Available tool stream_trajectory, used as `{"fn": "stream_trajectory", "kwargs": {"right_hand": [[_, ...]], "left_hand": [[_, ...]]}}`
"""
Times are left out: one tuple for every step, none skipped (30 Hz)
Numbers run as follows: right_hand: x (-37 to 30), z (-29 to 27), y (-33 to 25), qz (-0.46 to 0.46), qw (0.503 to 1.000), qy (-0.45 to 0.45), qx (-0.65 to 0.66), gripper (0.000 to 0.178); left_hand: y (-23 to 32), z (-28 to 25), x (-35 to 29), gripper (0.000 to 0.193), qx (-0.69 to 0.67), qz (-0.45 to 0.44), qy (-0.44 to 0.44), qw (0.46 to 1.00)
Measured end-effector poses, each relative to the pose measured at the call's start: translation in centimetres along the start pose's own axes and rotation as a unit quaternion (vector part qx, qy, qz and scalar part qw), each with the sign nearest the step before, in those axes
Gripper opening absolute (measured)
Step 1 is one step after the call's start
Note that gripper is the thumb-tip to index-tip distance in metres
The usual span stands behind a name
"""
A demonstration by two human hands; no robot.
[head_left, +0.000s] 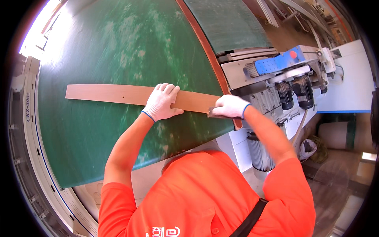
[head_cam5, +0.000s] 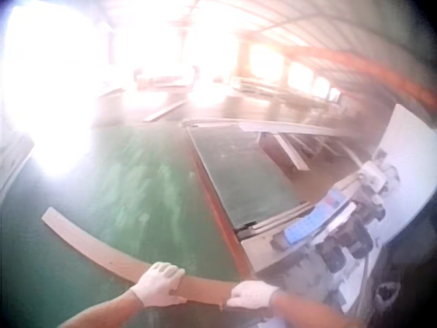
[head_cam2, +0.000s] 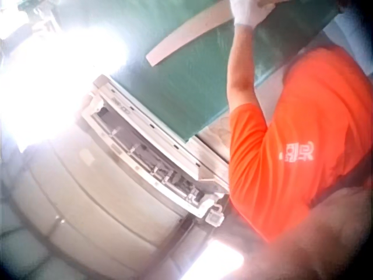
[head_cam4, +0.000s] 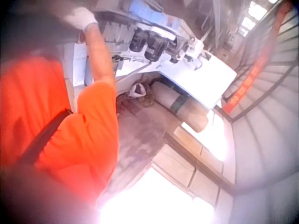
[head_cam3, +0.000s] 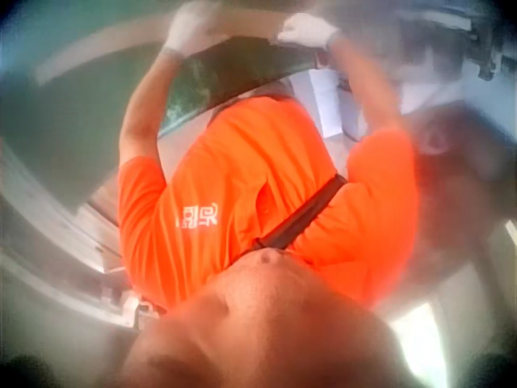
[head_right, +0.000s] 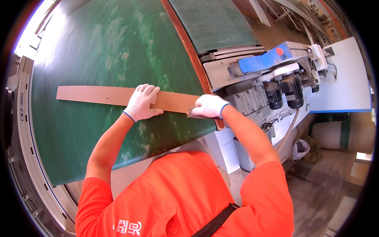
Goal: The person sands the edges of wood panels using a hand sanding block, picking up the panels one at a time and wiping them down.
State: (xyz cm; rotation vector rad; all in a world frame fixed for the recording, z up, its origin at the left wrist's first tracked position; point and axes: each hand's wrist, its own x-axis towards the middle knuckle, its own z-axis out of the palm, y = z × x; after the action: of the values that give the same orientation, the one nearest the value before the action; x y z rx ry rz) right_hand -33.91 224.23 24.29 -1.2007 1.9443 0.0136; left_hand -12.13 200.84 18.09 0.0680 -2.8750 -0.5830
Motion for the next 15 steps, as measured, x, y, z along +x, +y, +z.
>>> {"fn": "stream_trajectory", "kwargs": {"right_hand": [[1.1,1.3,-1.0,-0.024,0.999,0.030,0.016,0.057],[2.4,2.1,-2.0,-0.027,0.998,0.051,0.015,0.056],[3.1,2.3,-3.1,-0.031,0.997,0.069,0.014,0.056],[2.9,2.1,-3.5,-0.025,0.998,0.062,0.011,0.054],[2.5,1.3,-3.5,-0.008,0.999,0.038,-0.003,0.054],[1.8,0.3,-2.9,0.011,1.000,0.012,-0.017,0.054],[1.2,-0.4,-2.1,0.031,0.999,-0.012,-0.032,0.054],[0.9,-0.9,-1.5,0.056,0.996,-0.035,-0.057,0.056],[0.9,-0.8,-1.9,0.044,0.997,-0.021,-0.054,0.057],[1.1,-0.4,-2.5,0.032,0.998,-0.006,-0.050,0.057],[1.5,-0.1,-3.4,0.020,0.999,0.008,-0.046,0.058],[2.5,0.4,-4.6,0.019,0.999,0.034,-0.019,0.058],[3.6,0.7,-5.1,-0.005,0.998,0.054,-0.015,0.058],[3.7,0.6,-5.2,-0.002,0.998,0.066,-0.009,0.058],[3.7,0.6,-5.3,0.001,0.997,0.074,-0.002,0.059]], "left_hand": [[0.1,-0.1,0.3,0.087,0.001,-0.002,-0.004,1.000],[0.0,-0.2,0.4,0.086,0.002,-0.004,-0.009,1.000],[-0.3,-0.3,0.3,0.086,0.002,-0.003,-0.006,1.000],[-0.6,-0.3,0.1,0.085,0.002,-0.002,-0.004,1.000],[-0.9,-0.4,-0.1,0.085,0.002,0.000,-0.002,1.000],[-1.1,-0.4,-0.3,0.084,0.000,0.000,0.004,1.000],[-1.2,-0.3,-0.3,0.084,-0.001,0.003,0.012,1.000],[-1.3,-0.3,-0.3,0.083,-0.003,0.006,0.019,1.000],[-1.4,-0.2,-0.2,0.083,-0.004,0.004,0.015,1.000],[-1.5,-0.2,-0.2,0.083,-0.005,0.003,0.011,1.000],[-1.5,-0.1,-0.2,0.083,-0.006,0.003,0.006,1.000],[-1.5,-0.2,-0.1,0.083,-0.003,0.004,0.004,1.000],[-1.5,-0.4,0.0,0.083,0.003,0.003,0.004,1.000],[-1.5,-0.5,0.1,0.082,0.008,0.003,0.003,1.000],[-1.7,-0.5,-0.3,0.083,0.008,0.007,0.005,1.000]]}}
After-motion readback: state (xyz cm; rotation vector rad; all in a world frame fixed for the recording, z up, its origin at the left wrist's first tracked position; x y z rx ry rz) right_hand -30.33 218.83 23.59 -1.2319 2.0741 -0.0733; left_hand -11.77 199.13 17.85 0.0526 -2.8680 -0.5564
